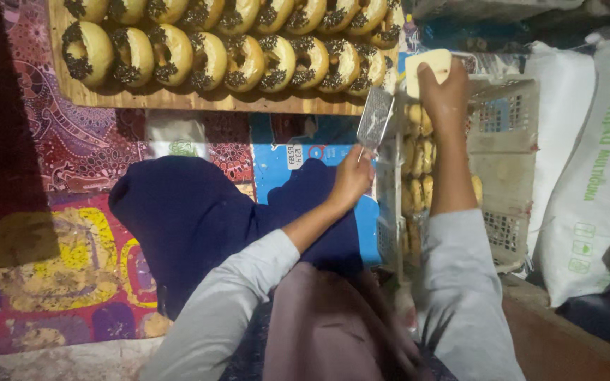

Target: The person sits on the floor and grates a block of white cheese over rows of crescent-shaped pastries arranged on a wooden board. After grating, the person picks up individual pastries and places them into clear plastic bags.

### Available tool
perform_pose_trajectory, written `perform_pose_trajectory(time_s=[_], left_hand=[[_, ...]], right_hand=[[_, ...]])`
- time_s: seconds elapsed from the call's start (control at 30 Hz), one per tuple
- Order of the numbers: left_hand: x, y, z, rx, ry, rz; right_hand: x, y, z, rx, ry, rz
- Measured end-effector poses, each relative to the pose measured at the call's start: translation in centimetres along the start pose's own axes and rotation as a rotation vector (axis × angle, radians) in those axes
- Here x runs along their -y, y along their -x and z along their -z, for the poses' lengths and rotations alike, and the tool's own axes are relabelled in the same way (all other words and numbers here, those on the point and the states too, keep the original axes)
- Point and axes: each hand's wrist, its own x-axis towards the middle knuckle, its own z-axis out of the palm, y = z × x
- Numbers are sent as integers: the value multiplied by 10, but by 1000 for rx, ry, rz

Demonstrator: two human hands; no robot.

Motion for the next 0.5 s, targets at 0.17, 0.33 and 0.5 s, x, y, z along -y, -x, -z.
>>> perform_pose_trajectory(time_s=[0.17,0.33,0.5], left_hand=[[-28,-47,-8,15,172,21],[-25,-76,-18,-59,192,64],[-9,-82,-20,-107,159,-34]], right_hand=[[45,25,0,34,53,200],[51,23,-23,86,279,291],[41,17,-47,103,443,267]])
